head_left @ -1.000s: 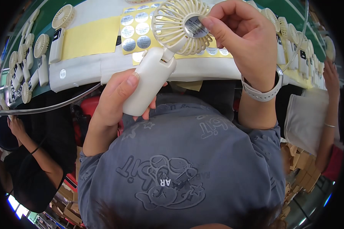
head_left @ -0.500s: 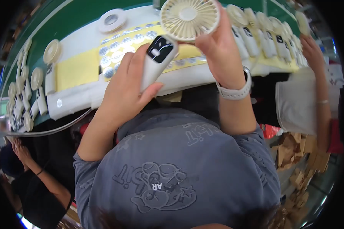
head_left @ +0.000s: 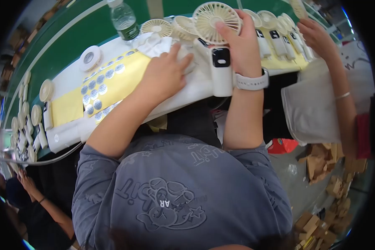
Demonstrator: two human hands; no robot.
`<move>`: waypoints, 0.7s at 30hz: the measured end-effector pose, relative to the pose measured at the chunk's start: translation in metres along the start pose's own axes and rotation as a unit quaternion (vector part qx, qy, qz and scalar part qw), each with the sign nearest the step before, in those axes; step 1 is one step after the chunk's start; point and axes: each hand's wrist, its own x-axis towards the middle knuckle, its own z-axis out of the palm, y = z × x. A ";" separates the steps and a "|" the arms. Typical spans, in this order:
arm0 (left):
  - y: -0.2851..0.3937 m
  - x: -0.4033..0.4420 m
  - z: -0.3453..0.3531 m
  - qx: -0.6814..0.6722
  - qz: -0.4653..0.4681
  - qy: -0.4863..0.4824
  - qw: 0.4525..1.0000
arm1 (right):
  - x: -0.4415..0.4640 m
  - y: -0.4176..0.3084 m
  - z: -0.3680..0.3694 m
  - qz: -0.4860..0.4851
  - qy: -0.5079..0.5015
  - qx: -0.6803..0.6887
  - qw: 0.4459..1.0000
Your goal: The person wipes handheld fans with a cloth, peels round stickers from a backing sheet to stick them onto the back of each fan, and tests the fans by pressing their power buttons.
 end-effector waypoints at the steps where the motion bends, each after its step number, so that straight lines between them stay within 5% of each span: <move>1: 0.000 0.004 0.002 -0.010 -0.011 -0.002 1.000 | 0.002 0.001 -0.001 0.007 -0.006 0.005 1.000; 8: -0.006 -0.004 -0.016 -0.096 -0.038 -0.001 0.995 | -0.005 0.007 -0.020 0.021 -0.017 -0.151 0.988; 10: -0.022 -0.010 -0.033 -0.256 -0.057 0.017 0.965 | -0.009 0.008 -0.014 0.039 -0.040 -0.167 0.984; 15: -0.055 -0.040 -0.050 -0.668 -0.158 0.154 0.711 | -0.012 0.024 0.018 -0.068 -0.120 -0.351 0.926; 17: -0.065 -0.061 -0.044 -0.598 -0.173 0.174 0.763 | -0.005 0.045 0.027 -0.050 -0.157 -0.391 0.906; 21: -0.069 -0.124 -0.084 -0.584 -0.195 0.173 0.769 | 0.005 0.051 0.051 -0.020 -0.185 -0.403 0.896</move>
